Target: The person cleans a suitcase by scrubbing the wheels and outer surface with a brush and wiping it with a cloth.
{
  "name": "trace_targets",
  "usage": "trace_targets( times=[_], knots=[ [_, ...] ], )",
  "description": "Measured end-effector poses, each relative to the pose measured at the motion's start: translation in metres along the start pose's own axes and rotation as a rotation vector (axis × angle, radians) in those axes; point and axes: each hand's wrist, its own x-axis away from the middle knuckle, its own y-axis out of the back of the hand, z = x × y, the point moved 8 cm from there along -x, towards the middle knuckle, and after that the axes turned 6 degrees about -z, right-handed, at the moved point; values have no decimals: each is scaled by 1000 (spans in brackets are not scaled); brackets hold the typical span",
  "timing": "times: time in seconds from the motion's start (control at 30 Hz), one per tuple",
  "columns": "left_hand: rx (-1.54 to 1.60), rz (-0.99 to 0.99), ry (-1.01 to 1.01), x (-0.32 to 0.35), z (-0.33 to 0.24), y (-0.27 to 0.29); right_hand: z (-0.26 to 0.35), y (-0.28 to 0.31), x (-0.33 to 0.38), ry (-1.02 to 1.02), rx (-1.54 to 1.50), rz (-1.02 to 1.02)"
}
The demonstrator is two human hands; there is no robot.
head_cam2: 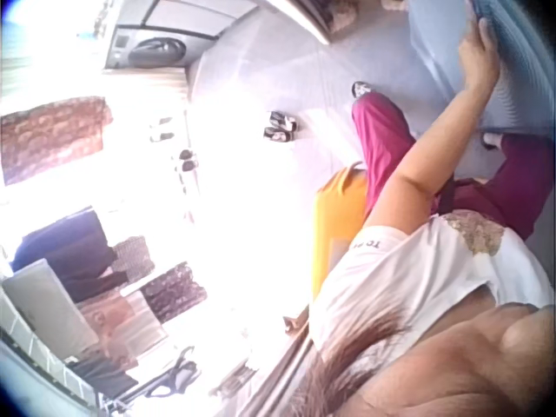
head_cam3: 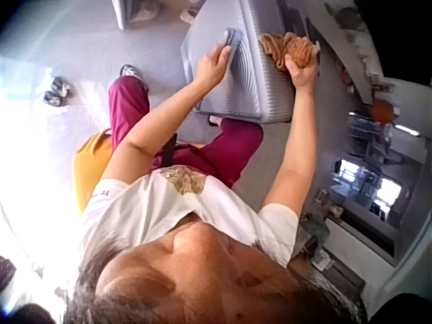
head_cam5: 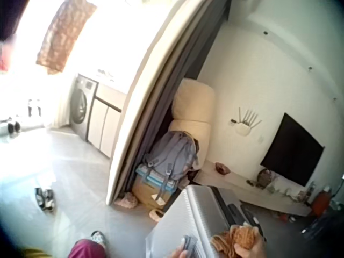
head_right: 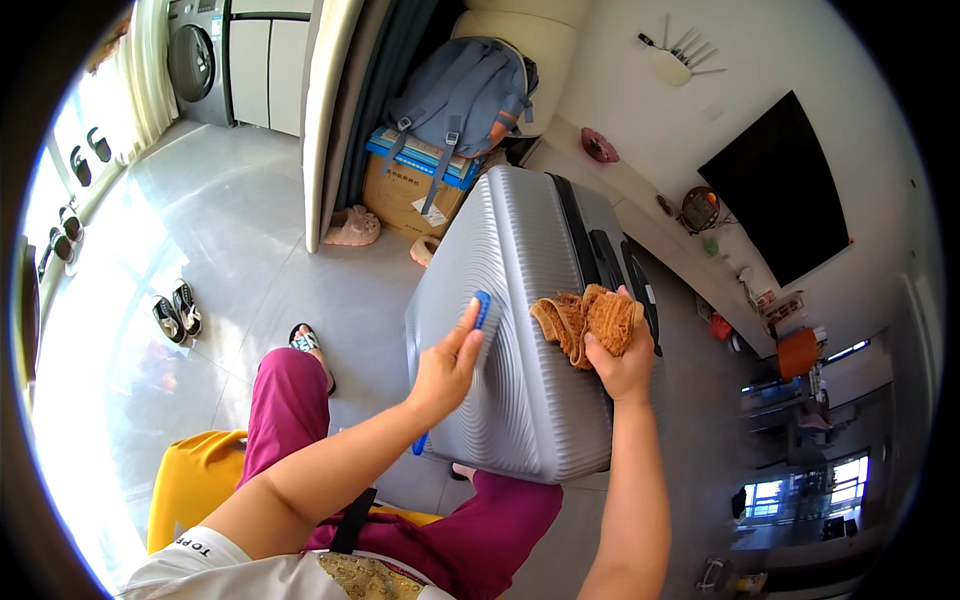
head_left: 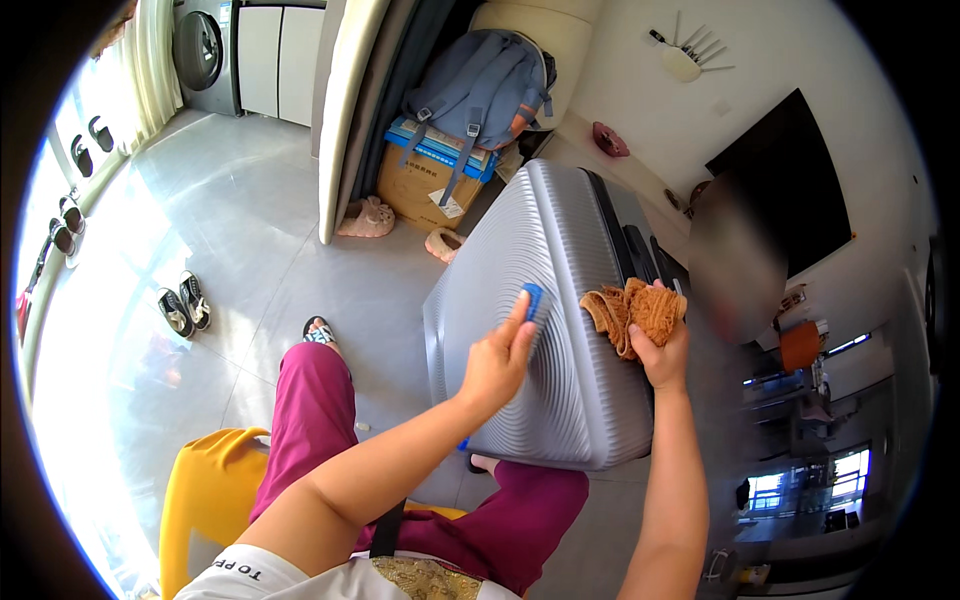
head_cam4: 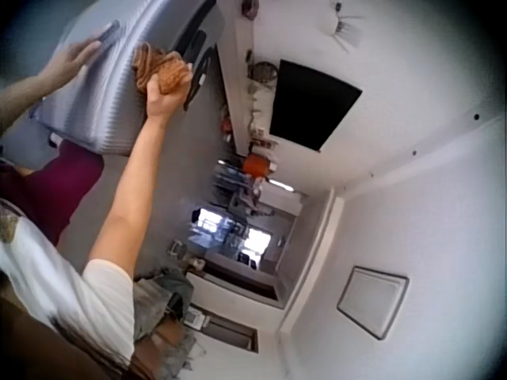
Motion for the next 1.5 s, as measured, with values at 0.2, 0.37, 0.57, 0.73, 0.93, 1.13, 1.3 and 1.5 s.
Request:
trace_targets(
  times=[0.2,0.37,0.57,0.73,0.93,1.13,1.3,1.5],
  knots=[
    [55,-10,1,6,4,2,2,2,-5,69,44,-11],
    [264,48,532,6,22,1,8,3,-3,58,78,-26],
    [178,-164,-113,5,-2,0,9,3,-1,6,-32,-5],
    [309,-42,178,26,-1,-3,13,1,-2,101,14,15],
    [292,31,308,19,14,16,26,0,-5,167,128,10],
    [510,135,55,7,-65,28,79,19,-16,151,70,-52],
    [659,208,82,-69,-118,-22,114,47,-33,-81,-417,-350],
    [832,165,505,-111,-84,-76,115,65,-34,-266,-785,-447]
  ],
)
